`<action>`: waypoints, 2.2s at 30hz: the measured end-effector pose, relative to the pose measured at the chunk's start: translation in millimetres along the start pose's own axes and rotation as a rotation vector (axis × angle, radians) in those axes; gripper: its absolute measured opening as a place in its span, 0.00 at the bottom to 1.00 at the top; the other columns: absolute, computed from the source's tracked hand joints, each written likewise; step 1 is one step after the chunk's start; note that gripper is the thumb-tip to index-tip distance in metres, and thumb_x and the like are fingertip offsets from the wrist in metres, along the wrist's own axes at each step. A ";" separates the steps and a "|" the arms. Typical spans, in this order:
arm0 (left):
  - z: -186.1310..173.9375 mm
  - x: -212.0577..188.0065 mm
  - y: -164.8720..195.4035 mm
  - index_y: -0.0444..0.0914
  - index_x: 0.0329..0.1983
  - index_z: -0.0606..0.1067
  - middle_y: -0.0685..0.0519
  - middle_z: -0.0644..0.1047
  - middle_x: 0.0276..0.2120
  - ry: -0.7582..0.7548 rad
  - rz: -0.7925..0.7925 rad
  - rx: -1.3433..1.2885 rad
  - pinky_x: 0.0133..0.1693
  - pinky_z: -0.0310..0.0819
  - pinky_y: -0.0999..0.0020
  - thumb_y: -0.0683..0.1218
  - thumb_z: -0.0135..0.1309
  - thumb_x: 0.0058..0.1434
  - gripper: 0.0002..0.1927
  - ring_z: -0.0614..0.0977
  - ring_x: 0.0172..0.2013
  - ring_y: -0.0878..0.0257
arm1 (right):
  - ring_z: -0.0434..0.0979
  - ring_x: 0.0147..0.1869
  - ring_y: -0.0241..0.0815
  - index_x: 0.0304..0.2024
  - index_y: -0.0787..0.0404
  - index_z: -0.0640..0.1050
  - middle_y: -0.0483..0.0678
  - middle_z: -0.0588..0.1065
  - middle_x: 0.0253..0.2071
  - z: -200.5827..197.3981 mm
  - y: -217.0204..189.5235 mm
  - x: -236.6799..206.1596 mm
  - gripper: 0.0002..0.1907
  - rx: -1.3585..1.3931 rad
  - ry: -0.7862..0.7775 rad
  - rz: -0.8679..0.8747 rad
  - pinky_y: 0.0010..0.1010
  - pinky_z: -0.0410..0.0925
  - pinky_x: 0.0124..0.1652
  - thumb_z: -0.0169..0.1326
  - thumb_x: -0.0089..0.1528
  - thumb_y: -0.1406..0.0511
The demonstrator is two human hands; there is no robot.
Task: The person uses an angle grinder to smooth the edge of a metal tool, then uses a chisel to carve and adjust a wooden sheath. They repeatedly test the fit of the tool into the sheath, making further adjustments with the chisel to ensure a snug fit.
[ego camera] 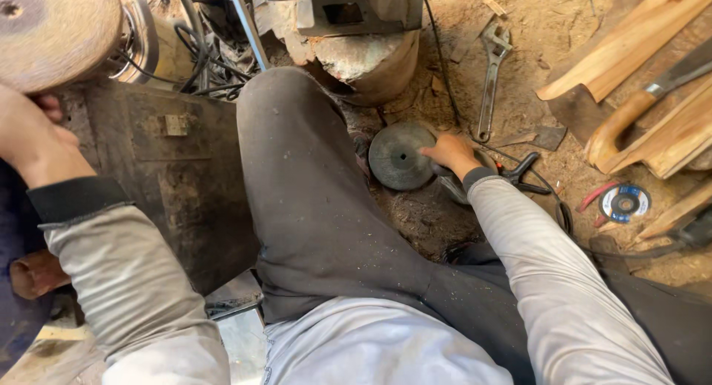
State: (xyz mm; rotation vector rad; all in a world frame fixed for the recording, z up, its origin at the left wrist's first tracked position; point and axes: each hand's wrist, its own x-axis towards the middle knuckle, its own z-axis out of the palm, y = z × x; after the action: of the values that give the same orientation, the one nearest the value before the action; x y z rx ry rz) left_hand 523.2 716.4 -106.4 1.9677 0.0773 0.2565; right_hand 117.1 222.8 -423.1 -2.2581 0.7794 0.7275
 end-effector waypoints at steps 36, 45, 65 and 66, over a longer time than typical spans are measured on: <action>124.8 -184.0 164.2 0.23 0.71 0.64 0.27 0.66 0.65 0.082 0.911 0.855 0.71 0.58 0.45 0.49 0.48 0.77 0.29 0.67 0.69 0.31 | 0.69 0.30 0.38 0.27 0.58 0.72 0.47 0.75 0.28 -289.2 -21.6 -150.2 0.20 0.817 1.394 -0.511 0.32 0.64 0.34 0.64 0.70 0.60; 363.6 -366.8 186.6 0.20 0.68 0.56 0.30 0.74 0.50 -0.809 0.870 0.038 0.45 0.77 0.51 0.44 0.60 0.57 0.41 0.79 0.46 0.37 | 0.68 0.29 0.41 0.25 0.58 0.74 0.45 0.73 0.24 -275.2 -98.8 -140.8 0.18 0.269 1.601 -0.608 0.36 0.63 0.31 0.64 0.66 0.61; 417.7 -372.0 178.5 0.30 0.46 0.73 0.40 0.81 0.29 -0.708 0.502 0.029 0.33 0.77 0.55 0.42 0.50 0.67 0.10 0.84 0.29 0.50 | 0.69 0.24 0.37 0.79 0.44 0.58 0.52 0.76 0.28 -303.7 -46.4 -79.3 0.41 0.653 0.647 -0.431 0.31 0.61 0.29 0.41 0.68 0.39; 415.5 -373.3 183.4 0.31 0.47 0.73 0.41 0.81 0.30 -0.711 0.515 0.001 0.34 0.78 0.56 0.43 0.50 0.68 0.10 0.85 0.30 0.50 | 0.75 0.27 0.37 0.78 0.44 0.57 0.52 0.79 0.30 -302.0 -49.4 -75.2 0.42 0.676 0.632 -0.465 0.31 0.65 0.32 0.43 0.66 0.38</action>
State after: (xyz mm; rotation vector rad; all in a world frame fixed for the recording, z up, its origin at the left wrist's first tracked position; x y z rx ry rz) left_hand 237.1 204.7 -150.4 1.9459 -0.8917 -0.1255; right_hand 186.9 65.2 -159.3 -1.8962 0.6020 -0.4423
